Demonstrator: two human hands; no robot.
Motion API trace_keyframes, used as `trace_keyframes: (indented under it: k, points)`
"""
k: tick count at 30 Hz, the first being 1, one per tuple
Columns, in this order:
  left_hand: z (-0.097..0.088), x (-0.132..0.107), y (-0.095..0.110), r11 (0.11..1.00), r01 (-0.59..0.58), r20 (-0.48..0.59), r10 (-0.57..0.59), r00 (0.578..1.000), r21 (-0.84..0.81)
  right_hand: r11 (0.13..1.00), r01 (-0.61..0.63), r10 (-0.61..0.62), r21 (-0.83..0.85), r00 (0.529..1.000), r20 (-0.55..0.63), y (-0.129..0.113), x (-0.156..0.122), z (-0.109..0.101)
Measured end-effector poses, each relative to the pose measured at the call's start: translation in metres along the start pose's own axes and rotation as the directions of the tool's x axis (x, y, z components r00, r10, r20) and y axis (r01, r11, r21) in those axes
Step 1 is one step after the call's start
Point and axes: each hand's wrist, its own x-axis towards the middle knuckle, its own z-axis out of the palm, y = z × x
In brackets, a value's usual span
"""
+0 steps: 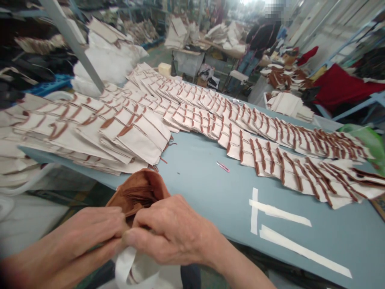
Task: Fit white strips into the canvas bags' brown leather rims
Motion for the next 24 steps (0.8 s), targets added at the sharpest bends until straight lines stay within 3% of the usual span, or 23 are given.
trace_keyframes:
  k: [2, 5, 7, 9, 12, 14, 18, 24]
  points:
    - [0.003, -0.003, -0.003, 0.998, 0.053, 0.006, -0.053, 0.999, -0.022, 0.986, -0.046, 0.045, 0.16, 0.999, 0.008, 0.003, 0.003, 0.007]
    - [0.004, -0.003, -0.008, 0.987, 0.108, 0.011, -0.108, 0.994, -0.121, 0.88, -0.144, 0.145, 0.453, 0.989, 0.034, 0.01, 0.005, 0.021]
    - [0.005, 0.0, -0.01, 0.957, 0.153, 0.044, -0.146, 0.988, -0.245, 0.833, -0.144, 0.178, 0.534, 0.984, -0.011, 0.014, 0.005, 0.032]
    - [0.006, 0.003, -0.01, 0.911, 0.202, 0.078, -0.186, 0.979, -0.36, 0.891, -0.032, 0.112, 0.452, 0.982, -0.151, 0.017, 0.005, 0.041]
    - [0.007, 0.005, -0.009, 0.853, 0.241, 0.107, -0.216, 0.971, -0.463, 0.973, 0.175, -0.12, 0.151, 0.94, -0.319, 0.022, 0.002, 0.049]
    - [0.008, 0.007, -0.009, 0.84, 0.244, 0.112, -0.217, 0.97, -0.485, 0.979, 0.2, -0.183, 0.033, 0.944, -0.275, 0.023, -0.004, 0.046]
    - [0.009, 0.012, -0.009, 0.859, 0.238, 0.114, -0.21, 0.971, -0.454, 0.984, 0.139, -0.152, -0.115, 0.982, -0.112, 0.02, -0.017, 0.025]
    - [0.004, 0.025, -0.008, 0.875, 0.236, 0.139, -0.194, 0.971, -0.423, 0.928, 0.153, -0.197, -0.339, 0.975, -0.1, 0.015, -0.016, -0.001]
